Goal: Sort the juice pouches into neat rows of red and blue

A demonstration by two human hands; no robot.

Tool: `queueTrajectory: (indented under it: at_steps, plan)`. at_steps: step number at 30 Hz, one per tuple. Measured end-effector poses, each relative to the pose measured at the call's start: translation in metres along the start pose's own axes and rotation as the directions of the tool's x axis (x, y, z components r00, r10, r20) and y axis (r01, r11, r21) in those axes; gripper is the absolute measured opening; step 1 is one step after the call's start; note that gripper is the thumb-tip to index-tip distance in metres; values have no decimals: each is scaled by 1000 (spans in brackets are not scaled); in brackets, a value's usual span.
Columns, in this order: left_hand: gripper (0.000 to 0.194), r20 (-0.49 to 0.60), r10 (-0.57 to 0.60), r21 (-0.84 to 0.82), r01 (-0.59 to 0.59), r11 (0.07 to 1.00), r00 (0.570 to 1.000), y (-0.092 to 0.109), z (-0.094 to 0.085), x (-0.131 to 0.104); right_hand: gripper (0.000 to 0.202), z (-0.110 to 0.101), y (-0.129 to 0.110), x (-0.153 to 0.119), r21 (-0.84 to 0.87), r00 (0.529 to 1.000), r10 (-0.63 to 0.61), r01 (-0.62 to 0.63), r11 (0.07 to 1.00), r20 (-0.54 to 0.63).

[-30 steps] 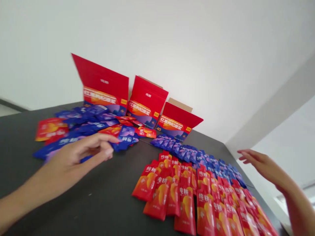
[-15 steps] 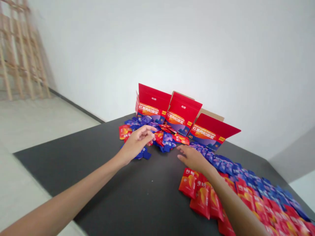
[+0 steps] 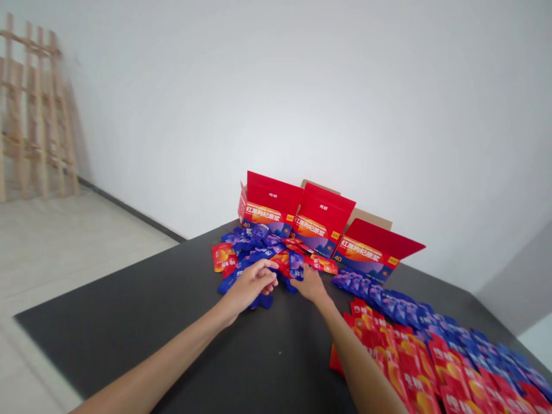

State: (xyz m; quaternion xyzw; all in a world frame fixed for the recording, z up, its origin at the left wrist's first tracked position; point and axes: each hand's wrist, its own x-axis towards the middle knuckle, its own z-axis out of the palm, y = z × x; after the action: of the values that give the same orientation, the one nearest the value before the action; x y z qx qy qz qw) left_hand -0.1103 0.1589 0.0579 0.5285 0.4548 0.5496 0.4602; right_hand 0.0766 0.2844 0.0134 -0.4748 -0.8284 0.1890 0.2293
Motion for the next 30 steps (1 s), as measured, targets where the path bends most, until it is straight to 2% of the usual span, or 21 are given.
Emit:
queueTrajectory:
  at_steps: [6,9,11,12,13,14,15,17,18,20,21,22,23,24,25,27,29,30]
  plan:
    - [29,-6,-18,56,18,998,1000,-4,6,-7,25,-11,-6,-26,-288,995,42,-66,955,-89]
    - [28,-33,-26,73,28,997,999,-7,11,-9,25,-28,-8,-45,-376,991,1,-52,925,-134]
    - [32,-73,-23,67,28,997,997,-8,13,-8,28,-43,-13,-58,-421,983,-93,18,907,-158]
    - [36,-98,-18,64,24,998,995,-9,12,-8,28,-50,-17,-66,-446,966,-192,98,890,-170]
    - [39,-115,-17,53,23,998,993,-9,12,-7,28,-57,-21,-73,-472,931,-316,199,859,-183]
    - [41,-115,-27,28,30,999,993,-9,11,-7,26,-62,-27,-81,-497,870,-451,307,811,-198]
    - [42,-86,-47,-8,47,999,995,-8,10,-8,24,-67,-33,-89,-521,789,-578,410,748,-210]
    - [42,93,-104,-90,112,990,990,-5,9,-13,20,-73,-46,-106,-550,630,-746,552,627,-217]
    - [41,236,-123,-123,155,980,964,-3,10,-17,20,-75,-53,-114,-555,572,-792,596,580,-213]
    - [38,518,-116,-148,223,964,848,1,15,-25,21,-76,-63,-127,-551,493,-846,656,515,-204]
    - [37,612,-102,-158,249,956,784,2,18,-29,22,-76,-67,-132,-545,469,-856,670,504,-215]
    - [38,661,-87,-181,270,946,745,2,20,-33,22,-77,-69,-136,-540,453,-858,672,507,-242]
    - [37,671,-80,-207,291,934,737,2,23,-35,23,-77,-72,-139,-531,449,-851,667,522,-273]
    - [37,655,-87,-232,310,922,750,2,24,-37,24,-77,-73,-141,-515,461,-835,658,550,-302]
    - [36,622,-104,-254,325,911,776,1,25,-38,26,-76,-75,-143,-485,494,-805,644,592,-328]
    - [34,538,-131,-277,322,905,832,-1,25,-39,28,-70,-77,-146,-349,614,-684,588,729,-393]
    - [33,435,-111,-256,241,936,893,-3,27,-40,27,-57,-78,-149,-73,766,-431,454,888,-478]
    - [33,362,-66,-227,157,961,930,-4,28,-41,26,-49,-77,-152,108,828,-269,364,925,-492]
